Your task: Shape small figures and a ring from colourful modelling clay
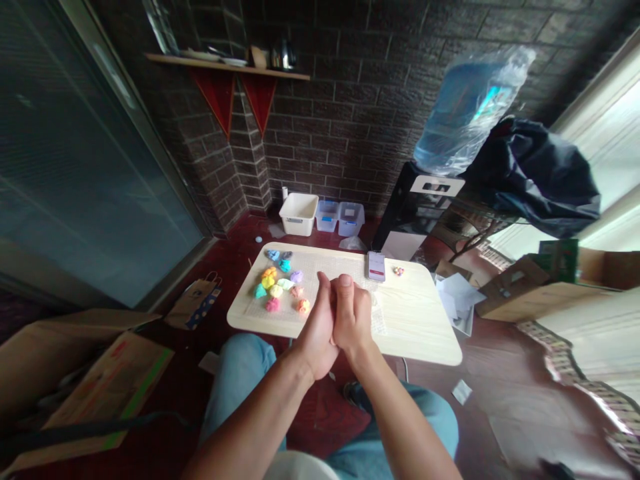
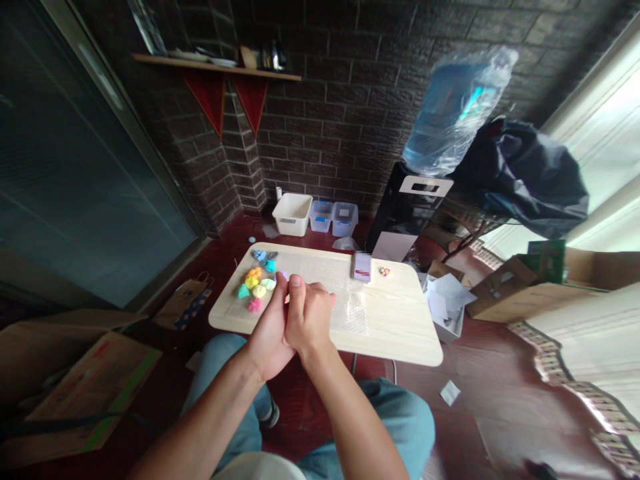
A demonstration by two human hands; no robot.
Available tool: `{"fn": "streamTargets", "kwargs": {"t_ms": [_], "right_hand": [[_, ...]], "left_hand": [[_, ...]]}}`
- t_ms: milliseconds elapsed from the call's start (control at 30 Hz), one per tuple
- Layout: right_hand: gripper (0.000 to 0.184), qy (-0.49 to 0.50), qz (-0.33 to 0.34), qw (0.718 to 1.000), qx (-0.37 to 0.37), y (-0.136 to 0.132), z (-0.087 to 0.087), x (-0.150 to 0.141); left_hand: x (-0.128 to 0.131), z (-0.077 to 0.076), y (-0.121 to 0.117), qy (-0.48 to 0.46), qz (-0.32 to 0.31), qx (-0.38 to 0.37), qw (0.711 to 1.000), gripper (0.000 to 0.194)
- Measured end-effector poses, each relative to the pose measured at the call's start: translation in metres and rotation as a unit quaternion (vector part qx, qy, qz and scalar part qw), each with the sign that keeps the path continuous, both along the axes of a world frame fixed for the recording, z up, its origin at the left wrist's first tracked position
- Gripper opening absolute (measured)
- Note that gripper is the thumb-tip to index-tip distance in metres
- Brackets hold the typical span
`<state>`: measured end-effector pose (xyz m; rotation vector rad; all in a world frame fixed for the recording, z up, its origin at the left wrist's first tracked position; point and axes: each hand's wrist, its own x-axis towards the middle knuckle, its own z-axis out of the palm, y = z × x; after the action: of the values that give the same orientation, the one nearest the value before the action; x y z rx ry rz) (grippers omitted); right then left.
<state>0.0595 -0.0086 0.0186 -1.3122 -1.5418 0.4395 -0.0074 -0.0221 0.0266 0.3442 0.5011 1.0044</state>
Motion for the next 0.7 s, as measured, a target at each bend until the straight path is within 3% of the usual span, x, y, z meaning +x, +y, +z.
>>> {"fn": "streamTargets", "kwargs": {"t_ms": [200,333,433,500,600,700], "right_hand": [[0.065,-0.005,-0.007,1.0,0.022,0.0,-0.006,-0.001],[0.076,0.094,0.041,0.99,-0.095,0.004,-0.003,0.004],[0.082,0.219,0.111,0.949,-0.197,0.009,0.003,0.012],[0.082,0.247,0.138,0.93,-0.236,0.01,0.005,0.015],[0.075,0.175,0.127,0.955,-0.201,0.006,0.006,0.013],[0.073,-0.006,0.067,0.991,-0.115,0.001,0.004,0.005]], "left_hand": [[0.001,-0.004,-0.001,-0.013,0.028,0.002,1.0,0.05],[-0.002,-0.012,0.008,-0.063,-0.048,-0.012,0.997,0.051],[-0.007,-0.017,0.012,-0.099,-0.085,-0.005,0.991,0.054],[-0.011,-0.019,0.014,-0.109,-0.102,-0.006,0.989,0.057],[-0.014,-0.02,0.014,-0.11,-0.108,-0.022,0.988,0.061],[-0.014,-0.02,0.014,-0.105,-0.104,-0.033,0.989,0.064]]}}
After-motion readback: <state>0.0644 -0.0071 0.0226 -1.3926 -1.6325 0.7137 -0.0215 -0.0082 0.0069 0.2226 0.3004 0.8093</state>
